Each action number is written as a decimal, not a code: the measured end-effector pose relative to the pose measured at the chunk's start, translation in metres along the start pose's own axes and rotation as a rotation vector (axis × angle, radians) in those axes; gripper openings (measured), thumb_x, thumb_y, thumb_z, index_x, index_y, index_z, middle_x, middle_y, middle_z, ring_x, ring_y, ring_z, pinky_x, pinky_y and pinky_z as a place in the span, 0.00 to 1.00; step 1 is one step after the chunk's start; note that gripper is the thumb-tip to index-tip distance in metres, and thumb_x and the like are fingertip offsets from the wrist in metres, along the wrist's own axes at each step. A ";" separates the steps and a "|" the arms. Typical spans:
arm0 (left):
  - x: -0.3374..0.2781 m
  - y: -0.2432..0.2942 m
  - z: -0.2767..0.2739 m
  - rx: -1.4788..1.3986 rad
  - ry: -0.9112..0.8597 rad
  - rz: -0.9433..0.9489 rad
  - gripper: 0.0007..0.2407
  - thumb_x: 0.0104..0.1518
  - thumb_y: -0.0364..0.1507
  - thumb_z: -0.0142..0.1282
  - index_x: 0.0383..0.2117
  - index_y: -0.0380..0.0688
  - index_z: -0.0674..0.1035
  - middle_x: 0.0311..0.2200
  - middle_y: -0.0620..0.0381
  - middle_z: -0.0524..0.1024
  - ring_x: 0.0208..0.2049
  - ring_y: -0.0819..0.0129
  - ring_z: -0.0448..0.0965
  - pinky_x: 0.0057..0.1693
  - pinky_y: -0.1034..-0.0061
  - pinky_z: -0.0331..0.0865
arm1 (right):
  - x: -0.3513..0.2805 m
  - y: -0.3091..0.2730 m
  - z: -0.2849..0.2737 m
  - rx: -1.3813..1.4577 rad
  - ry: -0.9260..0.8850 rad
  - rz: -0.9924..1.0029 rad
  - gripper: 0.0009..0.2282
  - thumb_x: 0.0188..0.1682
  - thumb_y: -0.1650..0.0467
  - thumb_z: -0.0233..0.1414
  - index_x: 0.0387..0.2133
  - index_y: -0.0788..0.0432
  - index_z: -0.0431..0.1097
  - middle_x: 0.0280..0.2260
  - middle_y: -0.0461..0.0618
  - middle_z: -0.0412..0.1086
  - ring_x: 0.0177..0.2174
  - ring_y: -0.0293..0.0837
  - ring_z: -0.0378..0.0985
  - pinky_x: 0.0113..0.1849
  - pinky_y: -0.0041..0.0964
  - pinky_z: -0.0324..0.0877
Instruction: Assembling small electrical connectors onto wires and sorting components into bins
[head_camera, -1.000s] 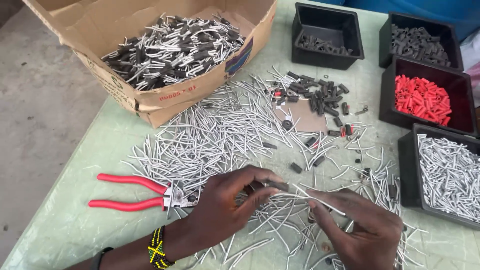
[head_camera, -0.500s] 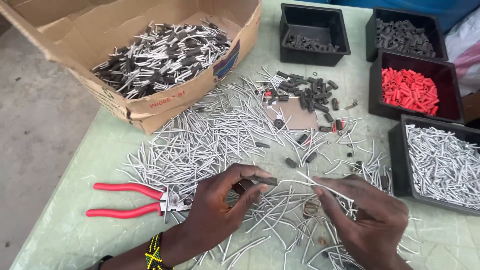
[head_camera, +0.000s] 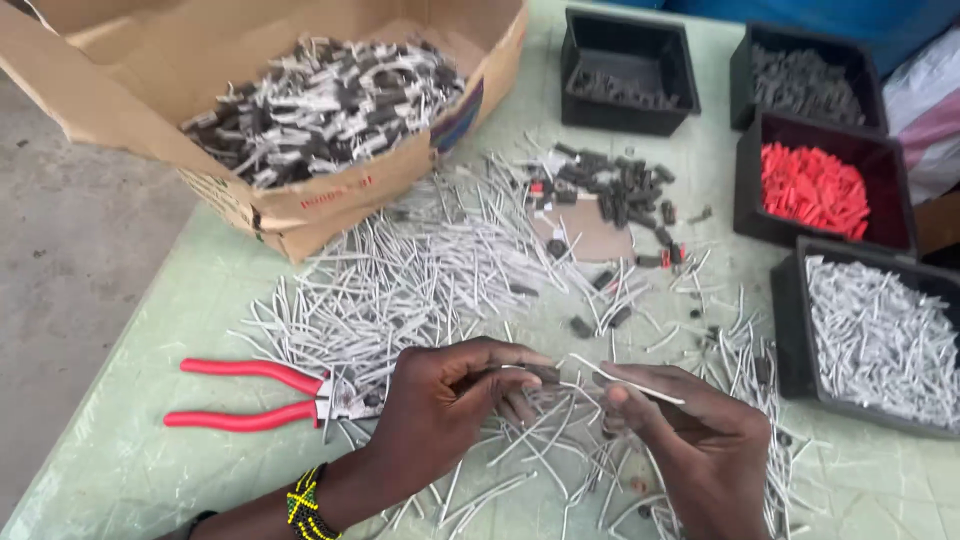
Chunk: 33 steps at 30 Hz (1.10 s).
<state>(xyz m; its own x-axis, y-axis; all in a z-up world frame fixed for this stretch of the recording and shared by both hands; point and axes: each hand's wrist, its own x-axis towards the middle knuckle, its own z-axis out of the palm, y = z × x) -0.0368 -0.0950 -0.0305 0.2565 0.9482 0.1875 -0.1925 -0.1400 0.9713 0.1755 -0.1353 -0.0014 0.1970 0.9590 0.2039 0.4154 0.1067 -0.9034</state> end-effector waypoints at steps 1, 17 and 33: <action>-0.001 -0.007 0.001 -0.176 0.043 -0.150 0.07 0.58 0.21 0.60 0.37 0.30 0.86 0.28 0.46 0.86 0.23 0.67 0.86 0.34 0.82 0.82 | -0.001 0.004 -0.002 0.101 0.022 0.025 0.08 0.41 0.75 0.61 0.33 0.66 0.81 0.33 0.59 0.83 0.32 0.45 0.86 0.34 0.32 0.79; -0.002 -0.008 0.003 -0.163 -0.032 -0.241 0.10 0.55 0.22 0.63 0.41 0.32 0.86 0.27 0.49 0.88 0.26 0.67 0.88 0.34 0.80 0.83 | 0.007 0.000 0.002 0.154 -0.218 0.228 0.10 0.37 0.75 0.66 0.33 0.64 0.87 0.36 0.52 0.86 0.36 0.42 0.87 0.38 0.31 0.78; 0.004 -0.007 0.002 -0.361 0.021 -0.303 0.11 0.53 0.21 0.64 0.40 0.26 0.85 0.26 0.40 0.84 0.26 0.55 0.88 0.35 0.76 0.83 | 0.000 0.002 0.006 0.064 -0.237 -0.096 0.15 0.50 0.67 0.52 0.46 0.60 0.78 0.47 0.55 0.79 0.50 0.46 0.79 0.50 0.36 0.70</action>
<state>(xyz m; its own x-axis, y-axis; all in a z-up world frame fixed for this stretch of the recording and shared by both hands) -0.0323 -0.0911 -0.0357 0.3334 0.9372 -0.1028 -0.4303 0.2483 0.8679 0.1711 -0.1339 -0.0051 -0.0570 0.9775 0.2032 0.3635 0.2098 -0.9077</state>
